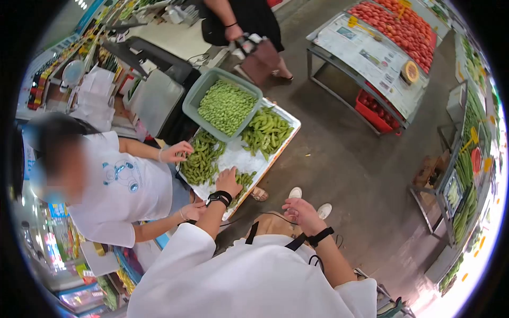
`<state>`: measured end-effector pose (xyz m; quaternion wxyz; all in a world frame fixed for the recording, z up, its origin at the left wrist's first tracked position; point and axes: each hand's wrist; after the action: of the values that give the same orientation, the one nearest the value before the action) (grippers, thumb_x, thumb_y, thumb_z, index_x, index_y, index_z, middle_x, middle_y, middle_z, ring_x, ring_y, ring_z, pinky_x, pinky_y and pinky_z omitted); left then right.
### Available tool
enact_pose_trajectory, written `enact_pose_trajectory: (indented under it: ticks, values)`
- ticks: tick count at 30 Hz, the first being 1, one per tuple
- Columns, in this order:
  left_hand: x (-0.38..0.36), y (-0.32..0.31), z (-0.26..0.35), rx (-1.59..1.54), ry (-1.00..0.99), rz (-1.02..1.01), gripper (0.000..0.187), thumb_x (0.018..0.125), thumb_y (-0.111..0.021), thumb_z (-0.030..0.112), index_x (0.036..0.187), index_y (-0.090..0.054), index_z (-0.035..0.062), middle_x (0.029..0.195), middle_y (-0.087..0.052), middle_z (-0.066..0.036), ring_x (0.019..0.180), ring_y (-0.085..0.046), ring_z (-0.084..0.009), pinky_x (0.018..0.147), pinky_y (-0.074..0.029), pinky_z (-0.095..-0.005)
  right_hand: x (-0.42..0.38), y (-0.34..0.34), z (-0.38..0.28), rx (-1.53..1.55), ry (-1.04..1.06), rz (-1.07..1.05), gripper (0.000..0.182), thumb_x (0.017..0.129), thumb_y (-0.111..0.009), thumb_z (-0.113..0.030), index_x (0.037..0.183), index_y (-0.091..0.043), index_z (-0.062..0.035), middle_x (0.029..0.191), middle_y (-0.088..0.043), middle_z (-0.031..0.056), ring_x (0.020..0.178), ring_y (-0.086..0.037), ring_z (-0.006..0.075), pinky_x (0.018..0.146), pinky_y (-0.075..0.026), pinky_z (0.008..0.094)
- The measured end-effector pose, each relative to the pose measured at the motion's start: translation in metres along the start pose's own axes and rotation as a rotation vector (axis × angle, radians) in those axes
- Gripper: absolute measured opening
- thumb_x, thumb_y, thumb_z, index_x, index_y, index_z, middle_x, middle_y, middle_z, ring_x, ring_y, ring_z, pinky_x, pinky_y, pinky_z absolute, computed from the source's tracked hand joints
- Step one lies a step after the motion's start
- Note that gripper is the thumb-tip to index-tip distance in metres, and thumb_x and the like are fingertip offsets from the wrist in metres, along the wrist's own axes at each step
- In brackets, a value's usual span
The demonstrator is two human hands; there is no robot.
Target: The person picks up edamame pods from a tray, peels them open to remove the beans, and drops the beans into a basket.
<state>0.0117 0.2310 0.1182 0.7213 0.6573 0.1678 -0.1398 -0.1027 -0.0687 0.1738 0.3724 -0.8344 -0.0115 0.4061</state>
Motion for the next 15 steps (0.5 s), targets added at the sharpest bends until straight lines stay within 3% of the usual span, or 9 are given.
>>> enact_pose_trajectory:
  ticks: [1, 5, 15]
  values:
    - [0.005, -0.006, 0.001, 0.041, -0.048, 0.059, 0.071, 0.068, -0.071, 0.025, 0.131, -0.042, 0.0108, 0.120, -0.048, -0.017, 0.119, -0.042, -0.0375, 0.099, -0.039, -0.0496, -0.004, 0.000, 0.001, 0.016, 0.001, 0.007, 0.024, 0.095, -0.050, -0.017, 0.112, -0.055, -0.0013, 0.097, -0.063, 0.0086, 0.080, -0.059, 0.0130, 0.072, -0.050, 0.0250]
    - [0.006, -0.009, 0.005, 0.134, 0.080, -0.055, 0.064, 0.069, -0.072, 0.026, 0.123, -0.045, 0.0050, 0.118, -0.048, -0.018, 0.116, -0.045, -0.0367, 0.090, -0.047, -0.0437, -0.010, 0.008, 0.013, 0.053, 0.006, -0.001, 0.025, 0.095, -0.049, -0.018, 0.113, -0.054, -0.0016, 0.098, -0.062, 0.0081, 0.081, -0.058, 0.0138, 0.073, -0.049, 0.0256]
    - [0.003, -0.013, -0.006, 0.006, 0.046, 0.057, 0.045, 0.074, -0.068, 0.028, 0.107, -0.051, 0.0015, 0.113, -0.055, -0.019, 0.111, -0.050, -0.0368, 0.089, -0.047, -0.0466, -0.024, 0.016, 0.015, 0.055, 0.057, -0.001, 0.025, 0.096, -0.048, -0.019, 0.113, -0.055, -0.0022, 0.100, -0.062, 0.0078, 0.083, -0.058, 0.0143, 0.072, -0.048, 0.0259]
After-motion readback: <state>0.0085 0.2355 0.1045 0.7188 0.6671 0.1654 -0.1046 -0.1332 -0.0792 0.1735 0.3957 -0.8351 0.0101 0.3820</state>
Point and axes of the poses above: each hand's wrist, its own x-axis towards the middle knuckle, its own y-axis out of the back of the hand, z = x × y
